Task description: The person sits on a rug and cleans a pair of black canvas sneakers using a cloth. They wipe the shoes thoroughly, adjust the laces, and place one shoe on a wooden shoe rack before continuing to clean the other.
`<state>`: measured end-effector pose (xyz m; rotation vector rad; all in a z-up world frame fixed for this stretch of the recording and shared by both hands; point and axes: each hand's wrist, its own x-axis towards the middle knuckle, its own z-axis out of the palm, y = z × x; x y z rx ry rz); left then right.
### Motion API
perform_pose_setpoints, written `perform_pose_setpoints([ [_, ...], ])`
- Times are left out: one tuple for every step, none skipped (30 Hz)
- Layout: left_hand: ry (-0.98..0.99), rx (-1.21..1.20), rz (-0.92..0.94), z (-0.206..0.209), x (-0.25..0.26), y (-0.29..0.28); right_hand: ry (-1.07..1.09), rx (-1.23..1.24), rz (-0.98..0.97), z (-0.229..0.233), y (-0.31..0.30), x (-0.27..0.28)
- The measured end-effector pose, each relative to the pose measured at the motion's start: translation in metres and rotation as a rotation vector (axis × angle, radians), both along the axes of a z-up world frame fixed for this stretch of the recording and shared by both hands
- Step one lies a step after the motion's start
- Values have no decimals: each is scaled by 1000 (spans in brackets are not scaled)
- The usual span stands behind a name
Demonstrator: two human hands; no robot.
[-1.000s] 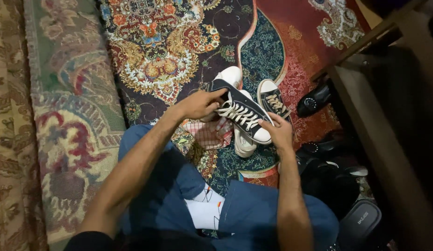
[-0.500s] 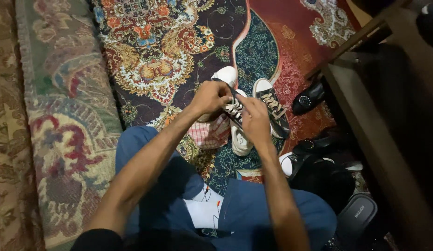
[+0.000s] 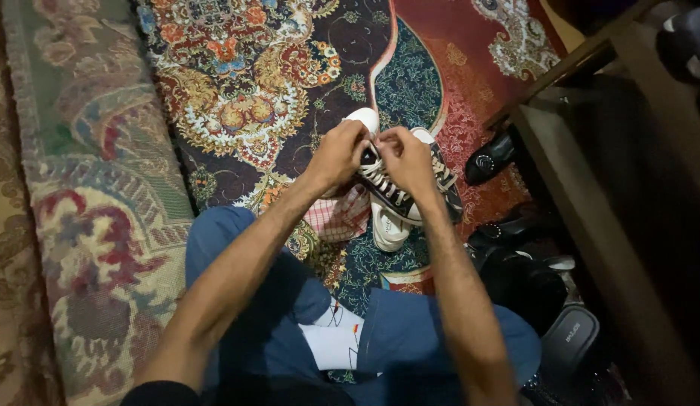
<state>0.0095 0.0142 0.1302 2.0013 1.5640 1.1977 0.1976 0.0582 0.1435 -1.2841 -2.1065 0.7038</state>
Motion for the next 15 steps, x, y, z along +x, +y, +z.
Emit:
perform_pose_setpoints([
  [-5,-1,-2,2,0,-2,-5,-1,-2,12,-6,0],
  [-27,21,8,5,0,-3,-7,-37,15,25,-12,0],
  [-48,44,18,8,-1,-4,-7,-73,32,37,-17,-1],
  [-52,45,16,10,0,-6,-11,-72,30,31,-13,0],
  [-71,47,21,12,0,-9,-43,-44,-4,24,-9,1],
  [-91,50,25,15,0,-11,-76,-16,-38,17,-5,2],
  [-94,50,24,15,1,-13,-79,-16,-39,23,-9,0],
  [-89,36,45,15,2,-14,-103,12,-46,30,-13,-2],
  [-84,22,66,15,3,-16,-127,39,-53,36,-16,-3],
  [-88,21,65,13,4,-16,-131,39,-54,38,-17,-4],
  [-69,-7,93,12,5,-16,-145,58,-63,39,-19,-6],
  [-50,-34,120,10,5,-16,-159,78,-73,41,-20,-7],
  [-52,-37,120,9,5,-16,-162,76,-73,39,-19,-7],
  [18,-60,122,8,4,-16,-157,56,-100,36,-19,-7],
  [90,-80,125,7,2,-16,-151,38,-127,34,-18,-7],
])
